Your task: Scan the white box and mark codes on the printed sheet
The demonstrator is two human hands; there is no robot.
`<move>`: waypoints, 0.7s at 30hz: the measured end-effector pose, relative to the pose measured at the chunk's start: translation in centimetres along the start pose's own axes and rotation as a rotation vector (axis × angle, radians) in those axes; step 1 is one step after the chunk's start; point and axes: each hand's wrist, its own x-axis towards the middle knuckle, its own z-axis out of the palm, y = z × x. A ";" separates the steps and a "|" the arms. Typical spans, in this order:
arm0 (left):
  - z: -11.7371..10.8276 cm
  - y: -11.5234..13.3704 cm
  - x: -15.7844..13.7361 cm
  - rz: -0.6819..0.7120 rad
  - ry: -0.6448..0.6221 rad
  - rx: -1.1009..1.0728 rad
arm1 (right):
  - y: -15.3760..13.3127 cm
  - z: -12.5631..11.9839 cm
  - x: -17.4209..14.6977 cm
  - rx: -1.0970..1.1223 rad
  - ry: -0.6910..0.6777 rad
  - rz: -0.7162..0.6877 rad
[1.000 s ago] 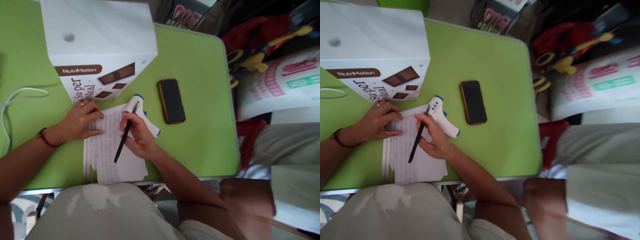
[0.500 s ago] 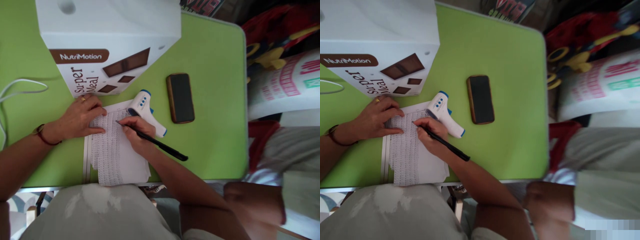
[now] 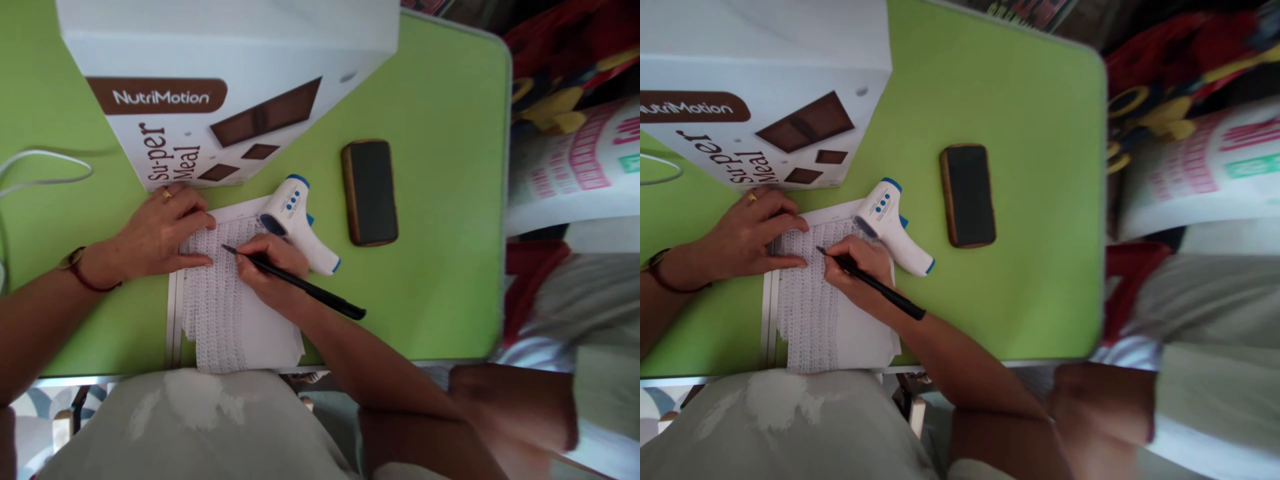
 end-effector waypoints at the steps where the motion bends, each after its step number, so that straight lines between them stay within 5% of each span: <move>1: 0.0 0.0 0.0 -0.003 -0.003 -0.003 | 0.0 0.0 0.0 -0.003 -0.008 -0.012; 21: -0.1 0.0 -0.1 0.022 -0.020 0.039 | -0.3 -0.4 0.1 -0.053 -0.033 0.018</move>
